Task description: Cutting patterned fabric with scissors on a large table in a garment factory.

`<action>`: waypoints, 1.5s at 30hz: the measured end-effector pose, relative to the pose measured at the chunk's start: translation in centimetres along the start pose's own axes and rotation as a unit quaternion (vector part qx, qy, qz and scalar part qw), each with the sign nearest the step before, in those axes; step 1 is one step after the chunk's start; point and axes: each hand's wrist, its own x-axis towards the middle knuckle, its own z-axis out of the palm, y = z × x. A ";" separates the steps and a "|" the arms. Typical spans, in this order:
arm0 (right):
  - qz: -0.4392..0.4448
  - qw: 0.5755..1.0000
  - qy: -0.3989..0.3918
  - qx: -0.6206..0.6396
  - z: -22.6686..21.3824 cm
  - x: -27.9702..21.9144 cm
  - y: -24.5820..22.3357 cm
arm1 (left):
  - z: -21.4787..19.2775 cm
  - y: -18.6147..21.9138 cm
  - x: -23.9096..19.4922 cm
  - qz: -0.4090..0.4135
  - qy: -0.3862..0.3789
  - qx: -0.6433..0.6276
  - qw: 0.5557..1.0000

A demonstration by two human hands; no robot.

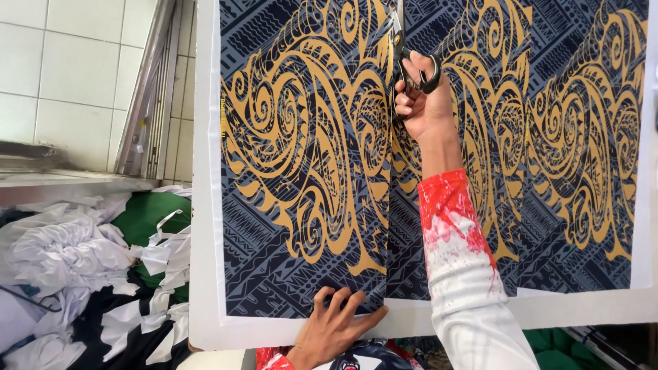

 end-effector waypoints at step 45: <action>-0.031 0.997 -0.052 0.036 1.1 5.9 -0.9 | 0.5 0.0 -0.3 -0.011 -0.023 -0.034 0.999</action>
